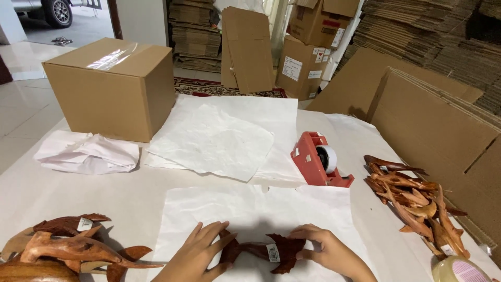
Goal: Wrapping decorative wooden fish carvings in white paper and securing them with tape for packaging.
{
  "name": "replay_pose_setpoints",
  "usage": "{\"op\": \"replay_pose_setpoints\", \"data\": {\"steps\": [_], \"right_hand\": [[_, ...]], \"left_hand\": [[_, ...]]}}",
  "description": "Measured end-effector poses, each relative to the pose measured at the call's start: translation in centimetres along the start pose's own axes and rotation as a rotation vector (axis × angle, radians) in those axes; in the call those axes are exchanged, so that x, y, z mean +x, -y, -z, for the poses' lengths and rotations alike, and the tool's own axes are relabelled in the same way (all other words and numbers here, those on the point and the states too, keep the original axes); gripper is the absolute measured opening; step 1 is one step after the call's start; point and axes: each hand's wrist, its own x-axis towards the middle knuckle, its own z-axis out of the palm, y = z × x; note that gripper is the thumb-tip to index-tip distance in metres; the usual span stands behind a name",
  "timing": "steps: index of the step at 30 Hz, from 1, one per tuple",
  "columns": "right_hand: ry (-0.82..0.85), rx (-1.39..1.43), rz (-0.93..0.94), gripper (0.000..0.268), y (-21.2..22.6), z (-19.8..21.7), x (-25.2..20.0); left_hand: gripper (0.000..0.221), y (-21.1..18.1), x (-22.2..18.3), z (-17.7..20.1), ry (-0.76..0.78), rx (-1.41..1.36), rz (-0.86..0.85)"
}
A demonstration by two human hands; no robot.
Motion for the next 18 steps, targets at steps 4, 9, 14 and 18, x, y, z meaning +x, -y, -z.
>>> {"op": "replay_pose_setpoints", "data": {"steps": [4, 9, 14, 18], "right_hand": [[0.001, -0.042, 0.12, 0.041, -0.9, 0.2, 0.3], [-0.007, -0.054, 0.051, 0.04, -0.5, 0.3, 0.1], [0.021, -0.009, 0.132, 0.041, 0.1, 0.2, -0.3], [-0.018, 0.0, -0.009, 0.036, -0.1, 0.2, 0.0]], "left_hand": [[0.058, -0.5, 0.0, 0.3, 0.039, -0.038, 0.054], [0.062, -0.6, 0.1, -0.2, -0.011, -0.012, 0.047], [0.067, -1.8, 0.2, 0.9, 0.002, -0.033, 0.061], [0.064, -3.1, 0.9, 3.5, -0.25, 0.083, 0.01]]}}
